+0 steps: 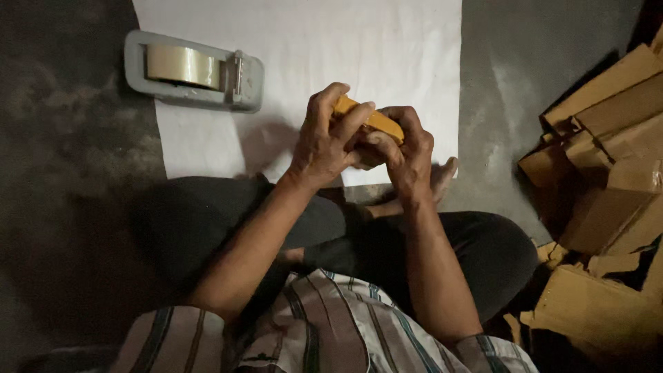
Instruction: The person sits on the floor and repeatedly folds the flaps of small cardboard boxes closed, then uses a handheld tape dispenser to apply clear packing tape across the seams. The person smooths the tape, flips the box, and repeats the process on multiple boxes, stacking the finished ones nearby.
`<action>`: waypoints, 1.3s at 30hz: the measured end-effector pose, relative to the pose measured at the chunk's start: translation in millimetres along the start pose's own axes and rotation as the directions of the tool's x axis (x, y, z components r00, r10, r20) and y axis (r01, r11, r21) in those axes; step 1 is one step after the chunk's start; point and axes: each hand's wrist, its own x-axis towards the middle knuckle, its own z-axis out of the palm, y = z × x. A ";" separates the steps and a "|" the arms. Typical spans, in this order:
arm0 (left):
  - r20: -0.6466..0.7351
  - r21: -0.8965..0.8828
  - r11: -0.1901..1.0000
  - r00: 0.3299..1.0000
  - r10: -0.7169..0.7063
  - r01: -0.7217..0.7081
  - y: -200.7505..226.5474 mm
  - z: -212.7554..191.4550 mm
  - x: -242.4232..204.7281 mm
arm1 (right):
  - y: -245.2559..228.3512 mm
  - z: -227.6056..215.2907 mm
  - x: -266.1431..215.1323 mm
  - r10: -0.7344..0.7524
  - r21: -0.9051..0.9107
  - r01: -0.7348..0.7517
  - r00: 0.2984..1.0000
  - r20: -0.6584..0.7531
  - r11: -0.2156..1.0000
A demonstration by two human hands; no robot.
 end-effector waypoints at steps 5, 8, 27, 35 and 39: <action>-0.029 0.026 0.971 0.971 -0.237 0.238 -6.9 4.6 6.6 | 11.1 -1.6 -0.2 0.008 0.297 0.002 0.999 -0.035 0.955; -0.159 0.087 0.864 0.864 -0.479 0.495 -17.6 15.0 14.5 | 35.6 6.2 3.4 0.171 0.088 -0.160 0.975 -0.140 0.983; 0.071 0.084 0.300 0.295 -0.953 0.950 -93.1 50.5 -52.9 | 116.5 42.2 7.0 0.111 0.117 -0.072 0.923 -0.370 0.990; -0.122 0.319 0.401 0.457 -0.881 0.859 -62.9 42.7 -9.7 | 119.4 33.5 29.8 0.200 0.076 -0.186 0.915 -0.351 0.980; -0.271 0.257 0.651 0.700 -0.661 0.715 -70.2 42.6 -5.4 | 119.9 34.1 51.1 0.065 0.107 -0.027 0.927 -0.370 0.994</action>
